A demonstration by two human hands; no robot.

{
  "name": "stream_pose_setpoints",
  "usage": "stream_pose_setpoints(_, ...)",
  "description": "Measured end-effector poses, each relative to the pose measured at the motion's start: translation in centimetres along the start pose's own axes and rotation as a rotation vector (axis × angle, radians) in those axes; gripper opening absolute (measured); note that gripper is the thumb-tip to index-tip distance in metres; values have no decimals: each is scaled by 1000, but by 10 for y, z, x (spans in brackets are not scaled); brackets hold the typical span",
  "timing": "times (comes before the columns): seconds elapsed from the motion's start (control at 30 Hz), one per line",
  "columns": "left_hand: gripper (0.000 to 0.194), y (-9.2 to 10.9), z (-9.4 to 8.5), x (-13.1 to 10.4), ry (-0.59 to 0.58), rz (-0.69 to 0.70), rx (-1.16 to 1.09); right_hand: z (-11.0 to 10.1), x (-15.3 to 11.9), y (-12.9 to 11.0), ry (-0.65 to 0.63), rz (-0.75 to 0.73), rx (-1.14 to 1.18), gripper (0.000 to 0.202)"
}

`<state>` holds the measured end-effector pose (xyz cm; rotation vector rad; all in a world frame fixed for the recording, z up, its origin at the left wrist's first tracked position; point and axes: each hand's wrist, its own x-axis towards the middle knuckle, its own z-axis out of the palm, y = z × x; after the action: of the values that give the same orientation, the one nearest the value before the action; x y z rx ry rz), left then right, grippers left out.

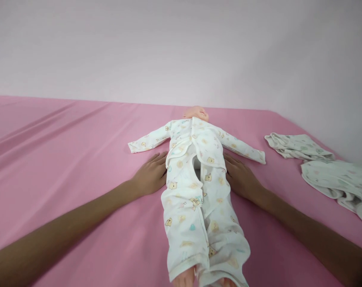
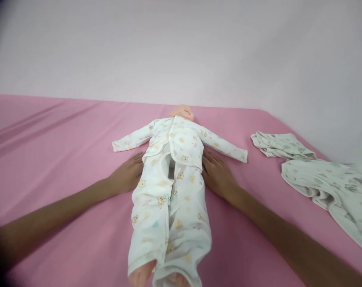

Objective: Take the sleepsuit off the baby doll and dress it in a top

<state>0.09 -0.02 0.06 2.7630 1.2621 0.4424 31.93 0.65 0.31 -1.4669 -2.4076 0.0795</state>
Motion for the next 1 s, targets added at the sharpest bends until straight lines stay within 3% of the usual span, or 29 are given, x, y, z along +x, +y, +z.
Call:
stream_pose_setpoints(0.6,42,-2,6,-8,60,63,78,7,-4,0,74,2,8,39)
stream_pose_setpoints(1.0,40,6,0,-5,89,72,108,10,-4,2,96,-8,-19,40)
